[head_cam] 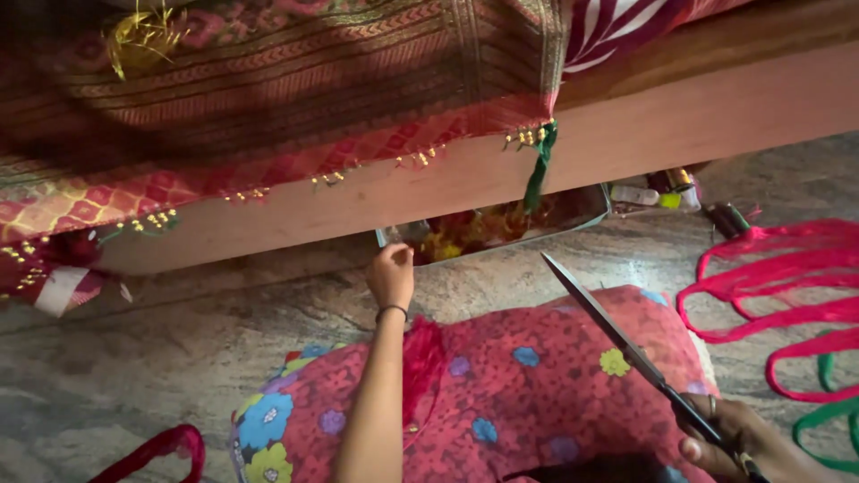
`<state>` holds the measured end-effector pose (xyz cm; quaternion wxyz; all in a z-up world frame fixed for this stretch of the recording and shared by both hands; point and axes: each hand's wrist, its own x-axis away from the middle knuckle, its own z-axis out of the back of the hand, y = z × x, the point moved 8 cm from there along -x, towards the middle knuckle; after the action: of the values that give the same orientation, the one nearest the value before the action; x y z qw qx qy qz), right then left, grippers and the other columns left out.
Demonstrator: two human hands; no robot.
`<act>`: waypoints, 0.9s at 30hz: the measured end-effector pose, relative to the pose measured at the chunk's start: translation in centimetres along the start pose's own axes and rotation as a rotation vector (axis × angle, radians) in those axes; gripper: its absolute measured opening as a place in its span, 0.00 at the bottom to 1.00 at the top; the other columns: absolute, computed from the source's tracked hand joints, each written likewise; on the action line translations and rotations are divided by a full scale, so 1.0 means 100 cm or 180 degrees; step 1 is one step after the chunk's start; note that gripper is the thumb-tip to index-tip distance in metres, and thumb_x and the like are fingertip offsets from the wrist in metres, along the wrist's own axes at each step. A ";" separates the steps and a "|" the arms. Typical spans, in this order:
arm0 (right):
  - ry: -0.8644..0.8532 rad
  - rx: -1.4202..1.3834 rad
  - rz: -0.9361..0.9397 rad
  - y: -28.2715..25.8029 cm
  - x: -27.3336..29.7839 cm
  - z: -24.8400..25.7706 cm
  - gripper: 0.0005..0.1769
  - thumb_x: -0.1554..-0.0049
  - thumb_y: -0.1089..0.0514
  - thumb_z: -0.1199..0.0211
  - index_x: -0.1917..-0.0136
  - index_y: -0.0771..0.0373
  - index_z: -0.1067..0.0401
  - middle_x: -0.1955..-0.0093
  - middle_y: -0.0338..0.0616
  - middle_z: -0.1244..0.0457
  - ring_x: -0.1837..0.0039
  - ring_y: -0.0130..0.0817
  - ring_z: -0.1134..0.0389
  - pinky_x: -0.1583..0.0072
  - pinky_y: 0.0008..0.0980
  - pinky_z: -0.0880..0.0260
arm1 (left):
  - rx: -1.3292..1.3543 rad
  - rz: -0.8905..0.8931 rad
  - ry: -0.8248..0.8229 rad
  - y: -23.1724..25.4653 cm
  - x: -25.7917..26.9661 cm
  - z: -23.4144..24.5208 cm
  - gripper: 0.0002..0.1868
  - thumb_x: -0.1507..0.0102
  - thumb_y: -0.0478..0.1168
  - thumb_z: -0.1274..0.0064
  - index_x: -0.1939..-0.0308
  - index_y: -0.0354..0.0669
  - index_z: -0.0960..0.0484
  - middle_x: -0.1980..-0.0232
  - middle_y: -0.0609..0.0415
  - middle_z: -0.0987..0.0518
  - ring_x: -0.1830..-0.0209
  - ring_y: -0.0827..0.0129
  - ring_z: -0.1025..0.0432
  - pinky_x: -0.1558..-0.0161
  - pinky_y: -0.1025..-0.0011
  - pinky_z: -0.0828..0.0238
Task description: Tying and trimming decorative tassels on a sari's border.
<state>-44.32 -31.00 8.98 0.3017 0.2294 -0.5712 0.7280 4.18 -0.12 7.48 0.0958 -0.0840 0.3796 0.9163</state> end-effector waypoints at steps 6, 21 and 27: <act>0.1005 0.0683 0.0717 0.023 -0.002 0.031 0.23 0.46 0.43 0.26 0.45 0.56 0.28 0.58 0.36 0.39 0.52 0.27 0.38 0.52 0.29 0.33 | 0.0994 -0.0130 -0.1209 0.117 0.021 0.032 0.15 0.37 0.50 0.40 0.63 0.41 0.11 0.68 0.50 0.13 0.69 0.74 0.20 0.63 0.72 0.26; 0.0657 -0.0436 0.0831 -0.106 0.032 0.068 0.18 0.40 0.51 0.30 0.46 0.61 0.35 0.71 0.33 0.46 0.73 0.22 0.51 0.73 0.28 0.54 | 0.3970 -0.0680 -0.1127 0.298 0.018 0.021 0.13 0.30 0.34 0.39 0.43 0.31 0.18 0.51 0.54 0.23 0.54 0.74 0.32 0.48 0.73 0.34; 0.0617 -0.0268 0.1278 -0.111 0.034 0.063 0.20 0.44 0.48 0.29 0.57 0.61 0.36 0.72 0.30 0.48 0.71 0.20 0.50 0.72 0.28 0.49 | 0.4333 -0.0637 -0.1171 0.304 0.023 0.020 0.08 0.31 0.33 0.44 0.49 0.33 0.18 0.48 0.53 0.18 0.46 0.73 0.26 0.41 0.72 0.30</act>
<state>-39.05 -34.67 20.56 0.2136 0.0272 -0.6036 0.7676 -5.45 -19.52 29.04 0.2732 0.1161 0.8358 0.4619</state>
